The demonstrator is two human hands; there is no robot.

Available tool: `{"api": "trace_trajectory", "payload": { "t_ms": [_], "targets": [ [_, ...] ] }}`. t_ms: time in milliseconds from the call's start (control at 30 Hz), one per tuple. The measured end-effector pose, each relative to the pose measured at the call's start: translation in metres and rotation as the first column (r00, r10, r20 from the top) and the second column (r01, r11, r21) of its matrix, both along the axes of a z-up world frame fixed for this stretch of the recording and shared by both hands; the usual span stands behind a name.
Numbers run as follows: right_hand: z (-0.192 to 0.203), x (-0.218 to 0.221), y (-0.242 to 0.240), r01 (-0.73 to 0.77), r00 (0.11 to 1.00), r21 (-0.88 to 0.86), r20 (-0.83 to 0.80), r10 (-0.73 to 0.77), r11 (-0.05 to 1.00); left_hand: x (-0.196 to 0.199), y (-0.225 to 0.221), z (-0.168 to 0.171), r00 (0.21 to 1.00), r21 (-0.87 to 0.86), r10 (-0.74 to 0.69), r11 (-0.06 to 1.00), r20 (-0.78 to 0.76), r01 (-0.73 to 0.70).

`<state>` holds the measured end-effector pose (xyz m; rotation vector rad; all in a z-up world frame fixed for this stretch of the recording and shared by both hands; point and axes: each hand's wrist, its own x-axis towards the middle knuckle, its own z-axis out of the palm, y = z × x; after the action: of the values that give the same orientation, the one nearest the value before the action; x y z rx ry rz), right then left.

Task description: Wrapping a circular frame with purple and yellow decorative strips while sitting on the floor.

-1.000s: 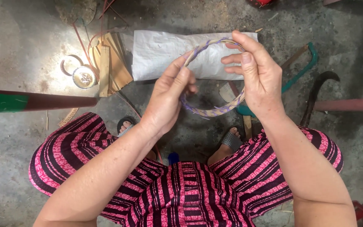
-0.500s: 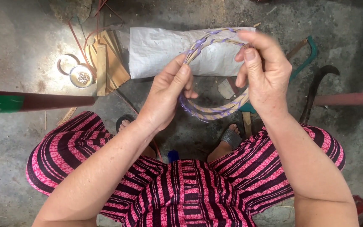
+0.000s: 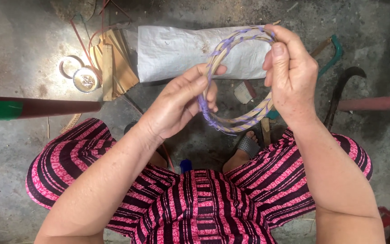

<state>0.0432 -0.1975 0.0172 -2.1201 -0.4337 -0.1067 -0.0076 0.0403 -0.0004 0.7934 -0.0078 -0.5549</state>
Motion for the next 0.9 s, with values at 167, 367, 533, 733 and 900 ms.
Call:
{"api": "trace_trajectory", "payload": {
  "t_ms": [167,367,533,733,900],
  "targets": [
    [-0.002,0.001,-0.002,0.023,0.999,0.01,-0.031,-0.023,1.0,-0.001,0.004,-0.005,0.99,-0.117,-0.085,0.988,0.111,0.098],
    [-0.005,0.0,-0.003,0.033,0.999,0.052,-0.021,-0.031,0.998,-0.002,0.005,-0.007,0.99,-0.182,-0.105,0.976,0.093,0.12],
    [-0.006,0.0,-0.005,0.034,0.999,0.094,-0.022,-0.032,0.995,-0.002,-0.001,-0.013,0.987,-0.061,-0.037,0.997,0.159,0.047],
    [0.003,0.0,-0.009,0.117,0.963,0.355,-0.271,-0.018,0.927,0.005,-0.002,-0.015,0.996,0.107,0.08,0.991,0.042,-0.084],
    [0.027,-0.01,-0.006,-0.021,0.878,0.449,-0.42,0.232,0.893,0.008,-0.009,-0.028,0.975,0.153,0.171,0.977,-0.138,-0.15]
  ]
}}
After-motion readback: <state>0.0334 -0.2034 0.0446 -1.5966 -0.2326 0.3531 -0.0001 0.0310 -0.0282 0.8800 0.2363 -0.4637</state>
